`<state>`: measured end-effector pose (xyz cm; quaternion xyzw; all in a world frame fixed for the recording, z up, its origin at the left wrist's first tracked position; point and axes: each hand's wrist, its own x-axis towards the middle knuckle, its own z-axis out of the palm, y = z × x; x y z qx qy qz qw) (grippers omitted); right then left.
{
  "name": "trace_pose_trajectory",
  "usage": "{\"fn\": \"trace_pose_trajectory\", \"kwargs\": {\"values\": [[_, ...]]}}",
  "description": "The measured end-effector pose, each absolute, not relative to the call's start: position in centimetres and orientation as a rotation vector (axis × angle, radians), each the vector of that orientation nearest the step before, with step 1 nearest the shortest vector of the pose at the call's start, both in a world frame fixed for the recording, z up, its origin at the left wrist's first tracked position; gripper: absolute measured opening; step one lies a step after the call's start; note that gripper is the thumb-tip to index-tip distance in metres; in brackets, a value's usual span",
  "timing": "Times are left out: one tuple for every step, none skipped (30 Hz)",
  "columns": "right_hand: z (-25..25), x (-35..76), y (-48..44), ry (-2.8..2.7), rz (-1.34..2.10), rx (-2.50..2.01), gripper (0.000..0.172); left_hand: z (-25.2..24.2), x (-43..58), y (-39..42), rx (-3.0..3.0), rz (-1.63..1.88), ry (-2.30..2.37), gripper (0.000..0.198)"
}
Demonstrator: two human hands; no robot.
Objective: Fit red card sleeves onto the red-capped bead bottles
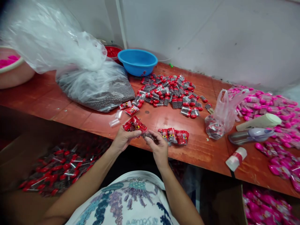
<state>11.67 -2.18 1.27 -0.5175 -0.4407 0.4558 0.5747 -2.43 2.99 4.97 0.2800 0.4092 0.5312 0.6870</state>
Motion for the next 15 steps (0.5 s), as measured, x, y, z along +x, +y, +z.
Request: {"fn": "trace_pose_trajectory", "kwargs": {"values": [[1.22, 11.74, -2.11, -1.026, 1.085, -1.201, 0.032, 5.08, -2.43, 2.94, 0.634, 1.184, 0.923, 0.042], [1.23, 11.80, -2.05, -1.034, 1.074, -1.197, 0.032, 5.14, -2.42, 2.91, 0.645, 1.181, 0.932, 0.040], [1.29, 11.85, -2.02, -1.056, 1.044, -1.198, 0.031, 5.17, -2.40, 2.89, 0.661, 1.180, 0.939, 0.039], [1.39, 11.89, -2.00, -1.087, 1.004, -1.203, 0.029, 5.17, -2.37, 2.90, 0.679, 1.183, 0.947, 0.039], [1.52, 11.93, -2.00, -1.125, 0.962, -1.210, 0.028, 5.15, -2.33, 2.92, 0.696, 1.193, 0.956, 0.039], [1.65, 11.95, -2.03, -1.163, 0.920, -1.219, 0.028, 5.13, -2.30, 2.97, 0.709, 1.207, 0.967, 0.040], [1.78, 11.96, -2.07, -1.200, 0.880, -1.229, 0.027, 5.11, -2.28, 3.02, 0.719, 1.215, 0.981, 0.040], [1.88, 11.96, -2.13, -1.236, 0.842, -1.240, 0.027, 5.09, -2.26, 3.07, 0.728, 1.217, 0.999, 0.039], [1.94, 11.94, -2.19, -1.266, 0.805, -1.250, 0.027, 5.09, -2.25, 3.13, 0.735, 1.214, 1.017, 0.038], [1.98, 11.91, -2.25, -1.288, 0.773, -1.259, 0.027, 5.09, -2.25, 3.17, 0.744, 1.209, 1.031, 0.037], [1.97, 11.87, -2.30, -1.297, 0.756, -1.264, 0.027, 5.11, -2.27, 3.21, 0.755, 1.202, 1.038, 0.036], [1.94, 11.83, -2.32, -1.287, 0.758, -1.265, 0.027, 5.12, -2.30, 3.24, 0.768, 1.194, 1.038, 0.035], [1.88, 11.79, -2.31, -1.254, 0.784, -1.263, 0.026, 5.13, -2.35, 3.27, 0.779, 1.186, 1.033, 0.035], [1.81, 11.76, -2.27, -1.199, 0.838, -1.256, 0.026, 5.13, -2.40, 3.29, 0.791, 1.176, 1.025, 0.035], [1.74, 11.75, -2.19, -1.132, 0.915, -1.245, 0.026, 5.12, -2.47, 3.31, 0.803, 1.160, 1.013, 0.035]]}}
